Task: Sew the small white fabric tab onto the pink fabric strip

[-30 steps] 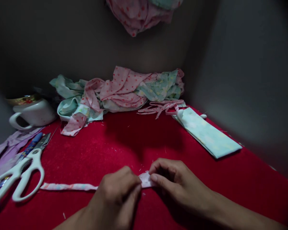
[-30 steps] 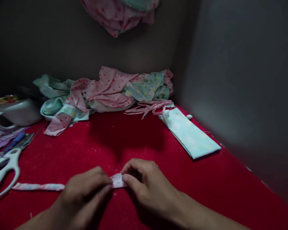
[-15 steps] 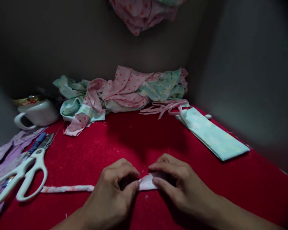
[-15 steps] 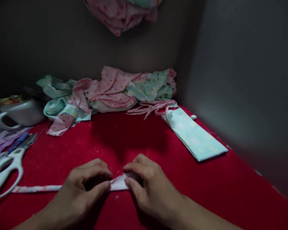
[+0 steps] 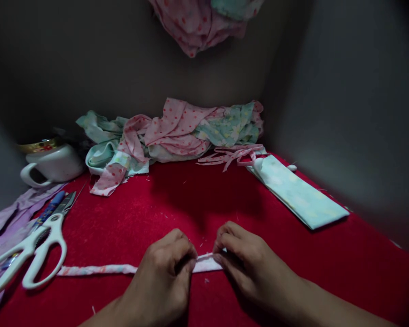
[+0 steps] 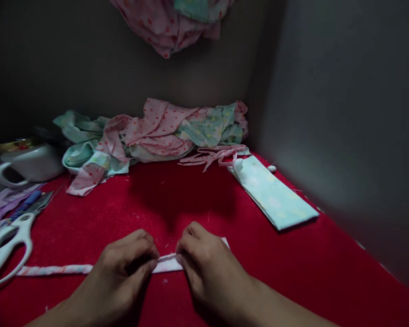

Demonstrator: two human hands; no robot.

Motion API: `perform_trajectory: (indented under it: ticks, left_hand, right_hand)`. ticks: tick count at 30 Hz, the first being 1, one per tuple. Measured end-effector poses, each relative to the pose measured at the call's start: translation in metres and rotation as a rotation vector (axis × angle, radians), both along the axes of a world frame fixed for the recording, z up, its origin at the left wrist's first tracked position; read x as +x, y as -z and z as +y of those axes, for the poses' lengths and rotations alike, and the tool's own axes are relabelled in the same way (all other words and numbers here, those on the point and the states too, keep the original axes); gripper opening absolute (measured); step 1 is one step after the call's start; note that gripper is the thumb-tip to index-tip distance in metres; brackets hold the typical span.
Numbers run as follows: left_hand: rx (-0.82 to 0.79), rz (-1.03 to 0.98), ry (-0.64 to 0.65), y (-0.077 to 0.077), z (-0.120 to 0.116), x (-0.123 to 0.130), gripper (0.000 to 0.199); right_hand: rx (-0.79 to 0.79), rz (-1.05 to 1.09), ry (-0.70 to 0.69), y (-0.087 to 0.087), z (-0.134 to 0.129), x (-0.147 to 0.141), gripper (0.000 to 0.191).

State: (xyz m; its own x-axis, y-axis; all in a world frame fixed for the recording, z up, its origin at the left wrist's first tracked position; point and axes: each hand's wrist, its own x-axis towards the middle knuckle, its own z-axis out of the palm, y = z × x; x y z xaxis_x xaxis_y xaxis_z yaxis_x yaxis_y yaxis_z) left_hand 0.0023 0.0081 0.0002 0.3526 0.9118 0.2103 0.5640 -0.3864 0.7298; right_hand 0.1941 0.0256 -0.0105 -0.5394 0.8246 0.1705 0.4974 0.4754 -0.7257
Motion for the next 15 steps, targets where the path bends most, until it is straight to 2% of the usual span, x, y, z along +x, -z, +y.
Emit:
perform_trajectory:
  ticks: [8, 15]
  left_hand:
    - [0.046, 0.003, 0.025, 0.0048, -0.0009, -0.0006, 0.024]
    - [0.003, 0.030, 0.084, 0.0038, 0.0001, -0.0045, 0.024]
  right_hand:
    - [0.098, -0.065, -0.060, 0.0007, -0.0018, 0.0018, 0.019]
    - [0.064, 0.005, -0.040, -0.0024, -0.0038, 0.0036, 0.019]
